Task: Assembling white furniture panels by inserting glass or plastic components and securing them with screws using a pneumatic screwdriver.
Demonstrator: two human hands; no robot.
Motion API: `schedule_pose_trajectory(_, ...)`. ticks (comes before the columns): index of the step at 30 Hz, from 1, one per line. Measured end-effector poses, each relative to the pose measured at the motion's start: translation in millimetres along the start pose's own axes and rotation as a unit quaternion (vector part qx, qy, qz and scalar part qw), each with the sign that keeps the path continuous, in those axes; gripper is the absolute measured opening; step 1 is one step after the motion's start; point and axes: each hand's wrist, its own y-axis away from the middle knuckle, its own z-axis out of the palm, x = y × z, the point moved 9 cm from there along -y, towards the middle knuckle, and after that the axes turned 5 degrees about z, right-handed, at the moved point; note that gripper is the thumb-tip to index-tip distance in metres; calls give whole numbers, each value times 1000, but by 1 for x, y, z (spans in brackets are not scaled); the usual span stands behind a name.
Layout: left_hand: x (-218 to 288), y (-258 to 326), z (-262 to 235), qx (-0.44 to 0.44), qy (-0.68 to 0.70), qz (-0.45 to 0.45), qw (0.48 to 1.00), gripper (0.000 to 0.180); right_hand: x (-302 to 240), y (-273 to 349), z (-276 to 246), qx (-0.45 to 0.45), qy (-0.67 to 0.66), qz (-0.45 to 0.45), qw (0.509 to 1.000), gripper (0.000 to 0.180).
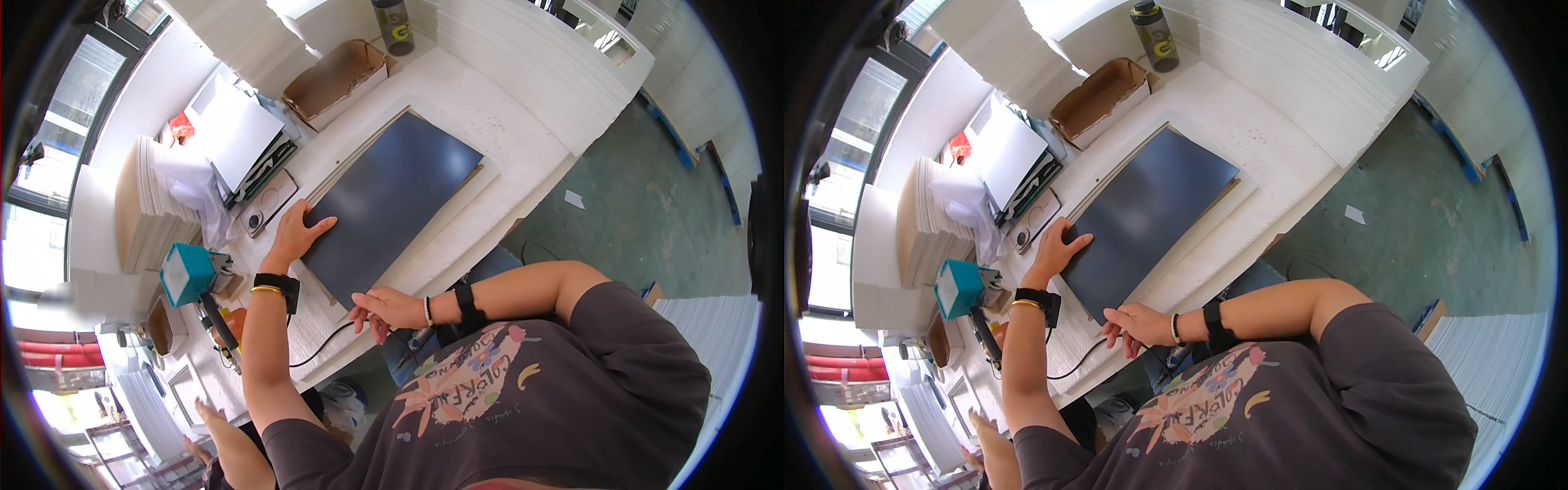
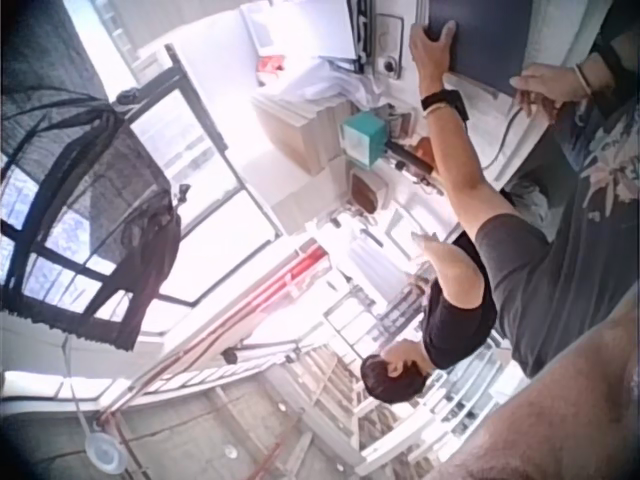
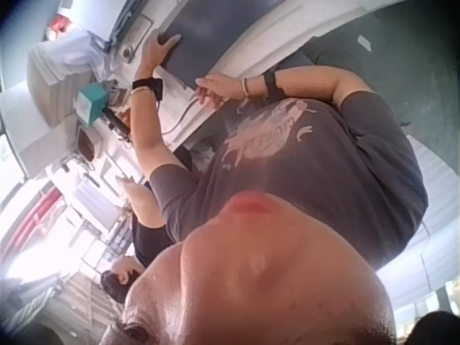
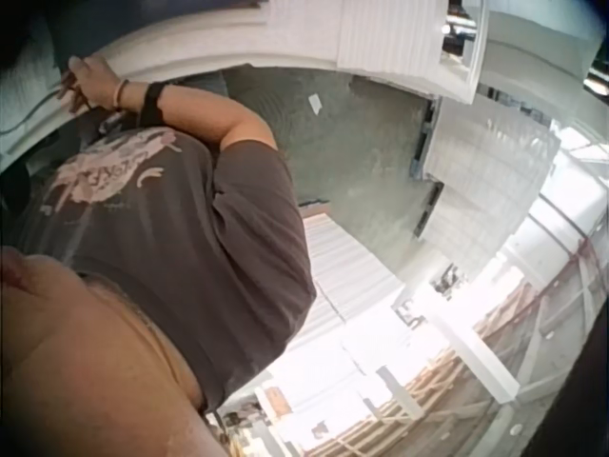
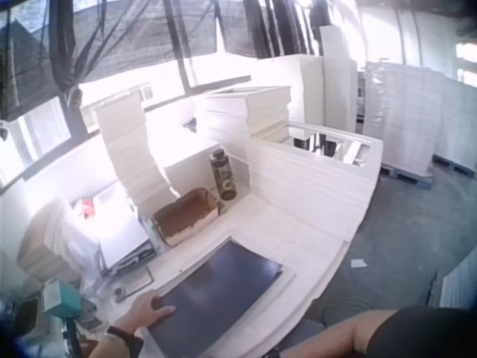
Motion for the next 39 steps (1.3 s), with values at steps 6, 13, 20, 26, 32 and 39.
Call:
schedule_pose_trajectory(6, 4, 1, -13, 44, -55, 40, 997, 50, -1, -11, 2, 25, -6, 8, 1000, 47)
schedule_pose_trajectory(13, -31, 47, -49, 163, -169, -31, 972, 59, -7, -37, 6, 49, -34, 20, 998, 43)
schedule_pose_trajectory(20, -45, 129, -24, 160, 32, -195, 967, 61, 1, -41, 0, 76, -49, 56, 994, 41)
schedule_pose_trajectory(26, -2, 191, -16, 213, 134, -209, 945, 51, 1, -46, -2, 81, -48, 80, 992, 40)
schedule_pose_trajectory(32, 16, 261, -19, 208, 200, -267, 919, 45, 2, -47, -1, 43, -44, 107, 992, 34)
schedule_pose_trajectory(39, 17, 278, -42, 183, 160, -288, 926, 35, -20, -31, 1, 23, 18, 105, 994, 38)
